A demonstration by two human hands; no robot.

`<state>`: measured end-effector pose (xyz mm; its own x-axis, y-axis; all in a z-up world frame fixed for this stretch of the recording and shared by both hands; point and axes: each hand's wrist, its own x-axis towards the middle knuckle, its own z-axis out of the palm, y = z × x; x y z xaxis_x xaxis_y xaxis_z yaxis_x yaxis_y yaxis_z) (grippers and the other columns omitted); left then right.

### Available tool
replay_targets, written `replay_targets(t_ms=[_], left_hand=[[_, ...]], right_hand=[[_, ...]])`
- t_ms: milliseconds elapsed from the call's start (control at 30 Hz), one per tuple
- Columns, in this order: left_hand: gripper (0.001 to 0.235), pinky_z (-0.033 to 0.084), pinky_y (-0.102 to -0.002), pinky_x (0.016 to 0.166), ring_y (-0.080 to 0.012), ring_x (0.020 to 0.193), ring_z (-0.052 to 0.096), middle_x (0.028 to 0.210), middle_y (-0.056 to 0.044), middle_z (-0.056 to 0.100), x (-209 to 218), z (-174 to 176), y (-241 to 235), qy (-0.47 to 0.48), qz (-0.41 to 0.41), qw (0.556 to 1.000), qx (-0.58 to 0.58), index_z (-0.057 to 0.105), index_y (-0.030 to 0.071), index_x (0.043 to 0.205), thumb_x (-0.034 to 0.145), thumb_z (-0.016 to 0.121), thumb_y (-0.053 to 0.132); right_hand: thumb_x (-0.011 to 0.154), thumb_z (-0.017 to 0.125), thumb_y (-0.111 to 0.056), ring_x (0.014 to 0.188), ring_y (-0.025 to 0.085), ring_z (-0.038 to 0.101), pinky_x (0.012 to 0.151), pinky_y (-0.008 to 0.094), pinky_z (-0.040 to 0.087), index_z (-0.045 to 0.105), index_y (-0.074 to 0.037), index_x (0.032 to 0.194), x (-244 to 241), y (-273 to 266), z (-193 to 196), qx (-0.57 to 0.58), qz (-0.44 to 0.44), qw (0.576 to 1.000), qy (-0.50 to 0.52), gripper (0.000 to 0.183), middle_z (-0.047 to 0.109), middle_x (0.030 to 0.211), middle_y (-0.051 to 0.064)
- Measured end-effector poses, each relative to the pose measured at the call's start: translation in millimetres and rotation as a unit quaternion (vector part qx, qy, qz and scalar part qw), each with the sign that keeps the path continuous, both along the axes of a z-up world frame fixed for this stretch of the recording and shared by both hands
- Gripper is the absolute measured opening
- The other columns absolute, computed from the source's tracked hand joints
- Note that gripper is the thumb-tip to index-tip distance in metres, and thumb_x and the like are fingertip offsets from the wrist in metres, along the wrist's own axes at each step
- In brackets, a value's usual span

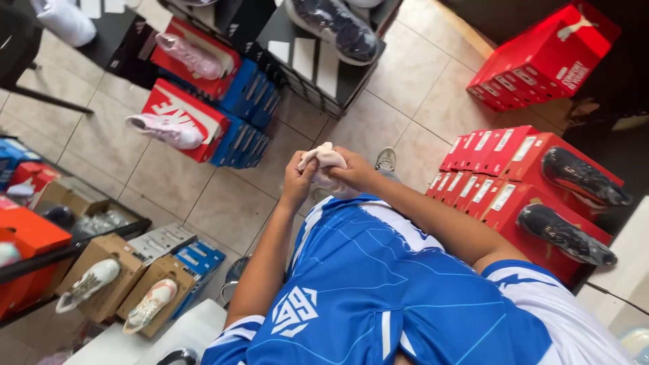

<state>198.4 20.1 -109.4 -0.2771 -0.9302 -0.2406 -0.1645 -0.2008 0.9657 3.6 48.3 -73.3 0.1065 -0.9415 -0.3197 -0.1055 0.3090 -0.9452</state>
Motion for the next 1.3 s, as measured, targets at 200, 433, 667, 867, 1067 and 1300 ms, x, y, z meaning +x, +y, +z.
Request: replay_targets(t_ms=[200, 433, 667, 867, 1067, 1300], left_hand=[[0.019, 0.046, -0.030, 0.065, -0.0132, 0.076, 0.053, 0.080, -0.004, 0.059, 8, 25, 8, 0.069, 0.040, 0.995, -0.052, 0.066, 0.012, 0.105, 0.102, 0.065, 0.030], [0.024, 0.045, -0.031, 0.068, -0.0144, 0.074, 0.053, 0.078, -0.005, 0.060, 6, 40, -3, 0.087, -0.018, 0.995, -0.053, 0.065, 0.012, 0.105, 0.103, 0.064, 0.036], [0.025, 0.043, -0.031, 0.070, -0.0147, 0.075, 0.051, 0.080, -0.004, 0.058, 5, 47, -4, 0.103, -0.070, 0.991, -0.042, 0.065, 0.011, 0.107, 0.103, 0.064, 0.037], [0.023, 0.044, -0.031, 0.074, -0.0139, 0.076, 0.052, 0.081, -0.005, 0.061, 6, 32, -6, 0.114, -0.077, 0.989, -0.047, 0.065, 0.012, 0.109, 0.103, 0.065, 0.034], [0.023, 0.044, -0.033, 0.079, -0.0156, 0.087, 0.051, 0.090, -0.005, 0.057, 24, 47, -11, 0.133, -0.017, 0.988, -0.073, 0.060, 0.008, 0.114, 0.107, 0.058, 0.030], [0.027, 0.050, -0.045, 0.084, -0.0277, 0.089, 0.057, 0.094, -0.016, 0.059, 5, 19, -10, 0.144, 0.024, 0.987, -0.063, 0.058, 0.009, 0.126, 0.107, 0.058, 0.029]], right_hand=[[0.080, 0.076, -0.010, 0.078, 0.021, 0.066, 0.070, 0.038, 0.054, 0.066, -0.010, 0.100, 24, 3, 32, -0.041, -0.012, 0.999, -0.013, 0.023, 0.070, 0.082, 0.012], [0.080, 0.080, -0.015, 0.075, 0.017, 0.066, 0.067, 0.033, 0.053, 0.067, -0.015, 0.103, 23, 11, 35, -0.049, -0.067, 0.997, 0.013, 0.026, 0.069, 0.079, 0.008], [0.083, 0.080, -0.023, 0.076, 0.023, 0.067, 0.069, 0.038, 0.052, 0.065, -0.015, 0.104, 21, 24, 46, -0.027, -0.085, 0.995, 0.050, 0.027, 0.069, 0.079, 0.012], [0.084, 0.080, -0.018, 0.077, 0.014, 0.066, 0.068, 0.030, 0.054, 0.067, -0.016, 0.109, 24, 26, 31, -0.030, -0.105, 0.994, -0.012, 0.028, 0.072, 0.080, 0.005], [0.080, 0.089, -0.037, 0.110, 0.013, 0.059, 0.093, 0.030, 0.054, 0.044, -0.020, 0.155, 31, 8, 36, -0.079, -0.044, 0.986, -0.137, 0.089, 0.061, 0.131, 0.004], [0.085, 0.084, -0.009, 0.088, 0.008, 0.071, 0.070, 0.024, 0.064, 0.047, -0.017, 0.153, 45, -13, 37, -0.064, -0.062, 0.987, -0.133, 0.078, 0.069, 0.124, 0.006]])
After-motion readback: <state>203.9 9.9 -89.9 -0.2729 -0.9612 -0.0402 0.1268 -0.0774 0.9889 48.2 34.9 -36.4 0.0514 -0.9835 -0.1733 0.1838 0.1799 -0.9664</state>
